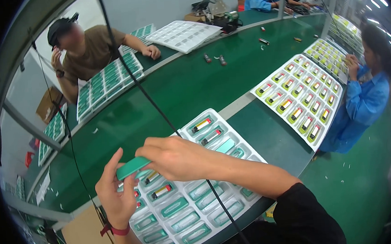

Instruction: The person assembles electronic components by hand, placing internal parts into green plastic housings.

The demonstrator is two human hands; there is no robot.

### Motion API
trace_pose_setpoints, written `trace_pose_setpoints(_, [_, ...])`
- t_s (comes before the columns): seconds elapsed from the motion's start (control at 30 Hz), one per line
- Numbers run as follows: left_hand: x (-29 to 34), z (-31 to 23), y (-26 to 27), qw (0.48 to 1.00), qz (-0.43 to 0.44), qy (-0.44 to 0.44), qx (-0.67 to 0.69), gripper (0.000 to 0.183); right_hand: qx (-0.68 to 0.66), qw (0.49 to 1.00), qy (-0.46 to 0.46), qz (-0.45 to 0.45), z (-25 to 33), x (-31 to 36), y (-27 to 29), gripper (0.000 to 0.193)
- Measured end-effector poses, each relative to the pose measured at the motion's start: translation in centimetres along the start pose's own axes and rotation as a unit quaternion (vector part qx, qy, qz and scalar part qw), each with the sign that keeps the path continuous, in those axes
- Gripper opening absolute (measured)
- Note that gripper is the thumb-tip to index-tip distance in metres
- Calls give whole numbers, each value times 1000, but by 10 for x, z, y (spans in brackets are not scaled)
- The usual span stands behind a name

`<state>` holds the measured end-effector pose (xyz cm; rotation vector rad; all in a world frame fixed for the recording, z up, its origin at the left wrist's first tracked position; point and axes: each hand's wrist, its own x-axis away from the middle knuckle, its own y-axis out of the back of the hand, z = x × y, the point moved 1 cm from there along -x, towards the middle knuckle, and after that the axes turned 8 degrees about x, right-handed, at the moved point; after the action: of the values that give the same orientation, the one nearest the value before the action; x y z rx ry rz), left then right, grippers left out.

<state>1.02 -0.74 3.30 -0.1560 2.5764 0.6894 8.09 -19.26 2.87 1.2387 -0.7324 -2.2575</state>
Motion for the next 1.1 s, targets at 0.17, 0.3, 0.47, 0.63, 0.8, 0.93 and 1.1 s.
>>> trace_pose_setpoints(0.17, [-5,17,-6,978,-79,-182,58,52,120,965,138,-189,9,-8,-3,36])
trace_pose_setpoints(0.3, [-1,27,-4,925,-84,-316,195,48,221,927,229,-199,34,-4,9,33])
trace_pose_setpoints(0.47, [4,14,5,926,-121,-324,153,40,246,906,266,-218,37,2,9,30])
trace_pose_setpoints(0.63, [-11,-5,19,966,-66,-243,-64,31,256,930,179,-192,24,3,10,30])
trace_pose_setpoints(0.8, [14,24,33,997,15,59,-48,16,175,984,20,11,3,1,57,36])
trace_pose_setpoints(0.93, [43,50,9,978,26,207,-2,15,117,973,-195,-49,-50,-3,85,24])
trace_pose_setpoints(1.1, [31,30,-47,982,145,111,-56,12,280,924,-258,20,-220,11,92,26])
